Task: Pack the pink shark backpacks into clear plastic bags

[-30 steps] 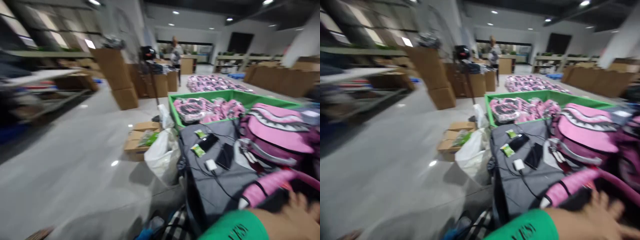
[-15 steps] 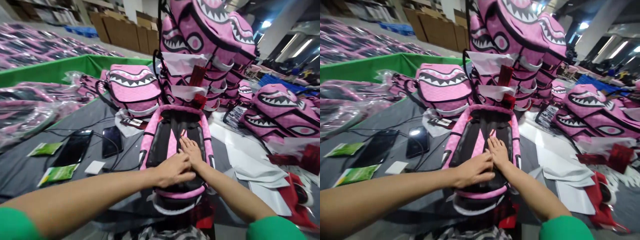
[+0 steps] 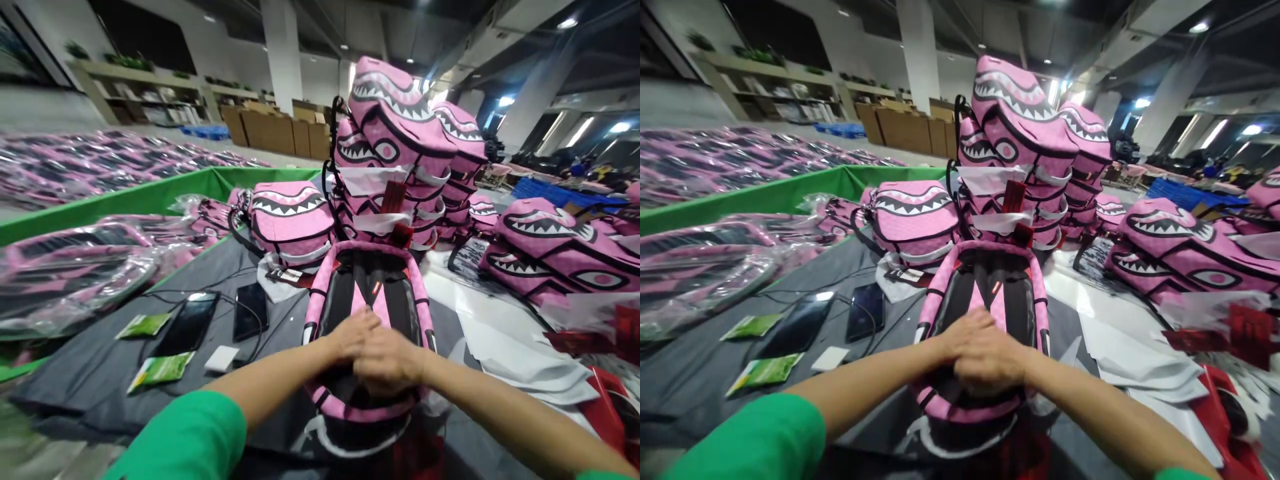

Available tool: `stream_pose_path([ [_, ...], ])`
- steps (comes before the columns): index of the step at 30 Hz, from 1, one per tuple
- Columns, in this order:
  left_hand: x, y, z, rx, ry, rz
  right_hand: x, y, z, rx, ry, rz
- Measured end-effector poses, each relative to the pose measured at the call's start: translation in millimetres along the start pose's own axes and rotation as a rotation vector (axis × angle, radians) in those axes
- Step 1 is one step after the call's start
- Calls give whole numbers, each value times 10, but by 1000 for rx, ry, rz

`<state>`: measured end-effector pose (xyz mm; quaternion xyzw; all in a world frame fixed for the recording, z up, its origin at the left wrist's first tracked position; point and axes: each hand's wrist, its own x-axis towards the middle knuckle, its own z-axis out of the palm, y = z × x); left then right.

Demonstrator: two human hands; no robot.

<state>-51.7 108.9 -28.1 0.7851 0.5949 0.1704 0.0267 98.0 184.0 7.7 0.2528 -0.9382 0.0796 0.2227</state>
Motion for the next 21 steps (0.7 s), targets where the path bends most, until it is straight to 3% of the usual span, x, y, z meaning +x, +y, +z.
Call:
stream_pose_path([
  [1,21,-88,-22,38,11,-74,2,-68,48,38,-144,-122],
  [3,40,-237,4,101,-8,-229,-50,-128,244,82,-300,-137],
  [5,37,-327,83,118,-35,-327,-146,-84,495,88,-303,-51],
  [7,34,-363,142,106,-42,-331,-238,13,706,74,-285,-6],
  [10,40,-355,134,106,-40,-336,-302,75,826,34,-310,10],
  [14,-115,-169,171,108,-21,-320,-268,-253,700,-98,-214,73],
  [16,-316,25,288,134,8,-308,-243,-458,582,-152,-117,67],
  [18,-554,238,400,157,21,-290,-214,-510,425,-203,-33,122],
  [19,-661,330,418,157,8,-278,-200,-456,331,-245,6,216],
  [21,-789,448,326,131,-78,-252,-199,-214,143,-353,71,555],
])
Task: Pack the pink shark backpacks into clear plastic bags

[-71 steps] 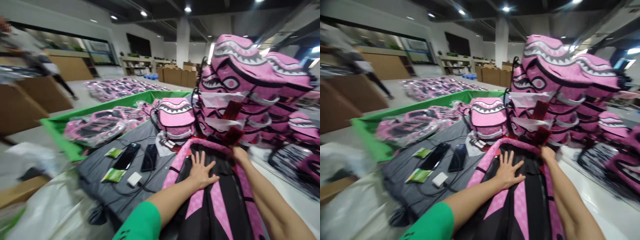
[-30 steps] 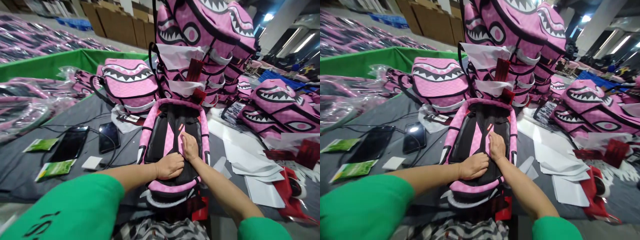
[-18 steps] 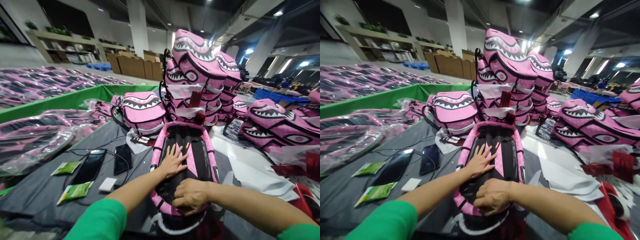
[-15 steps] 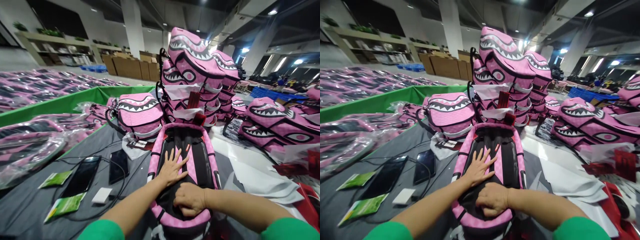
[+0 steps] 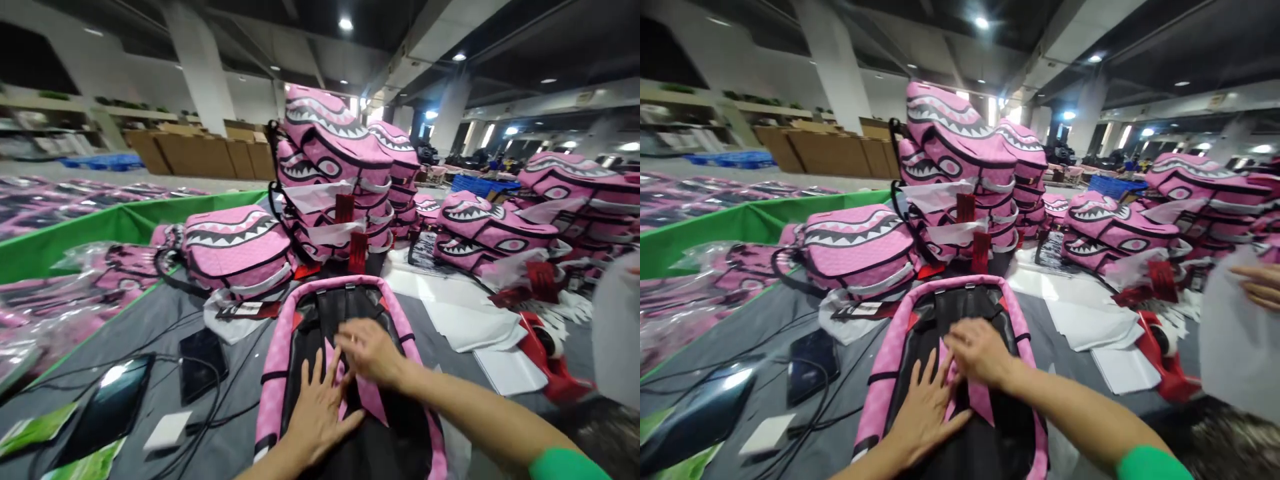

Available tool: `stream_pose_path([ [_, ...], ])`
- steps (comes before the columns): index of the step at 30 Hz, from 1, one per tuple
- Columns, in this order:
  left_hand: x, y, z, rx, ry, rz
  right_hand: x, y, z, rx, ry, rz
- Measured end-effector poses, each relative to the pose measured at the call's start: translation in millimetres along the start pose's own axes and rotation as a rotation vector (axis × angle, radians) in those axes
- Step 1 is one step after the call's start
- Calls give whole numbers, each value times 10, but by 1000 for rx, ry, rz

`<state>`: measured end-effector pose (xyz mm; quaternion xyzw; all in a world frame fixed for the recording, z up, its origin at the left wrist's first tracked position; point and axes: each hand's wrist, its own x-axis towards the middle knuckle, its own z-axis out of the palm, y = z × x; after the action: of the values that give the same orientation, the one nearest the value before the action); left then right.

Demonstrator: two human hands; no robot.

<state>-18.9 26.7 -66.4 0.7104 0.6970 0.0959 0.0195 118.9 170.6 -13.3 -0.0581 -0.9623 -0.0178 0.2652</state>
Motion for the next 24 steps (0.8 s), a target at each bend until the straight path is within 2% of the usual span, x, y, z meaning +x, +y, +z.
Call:
stream_pose_path([
  [2,23,-10,-246,-17,-150,35,121,302,-14,-77,-91,359],
  [3,105,-33,-396,-22,-218,48,147,427,11,-86,-168,482],
  [5,363,-86,-659,-11,-262,71,139,573,108,-73,-302,594],
  [7,658,-128,-769,49,-157,88,111,611,216,-48,-354,606],
  [9,899,-162,-678,117,-10,79,128,649,259,-4,-364,612],
  [11,1035,-199,-446,129,63,43,204,791,197,48,-374,631],
  [13,1070,-238,-200,92,76,-5,292,1071,54,63,-347,683],
  [15,1051,-279,-39,54,83,-14,331,1439,-98,21,-267,784],
  [17,1027,-321,28,27,99,-7,284,1807,-185,-35,-192,918],
  [19,1024,-369,47,14,110,1,158,2108,-165,-68,-172,1049],
  [24,1055,-472,107,48,154,31,-198,2537,150,-56,-191,1246],
])
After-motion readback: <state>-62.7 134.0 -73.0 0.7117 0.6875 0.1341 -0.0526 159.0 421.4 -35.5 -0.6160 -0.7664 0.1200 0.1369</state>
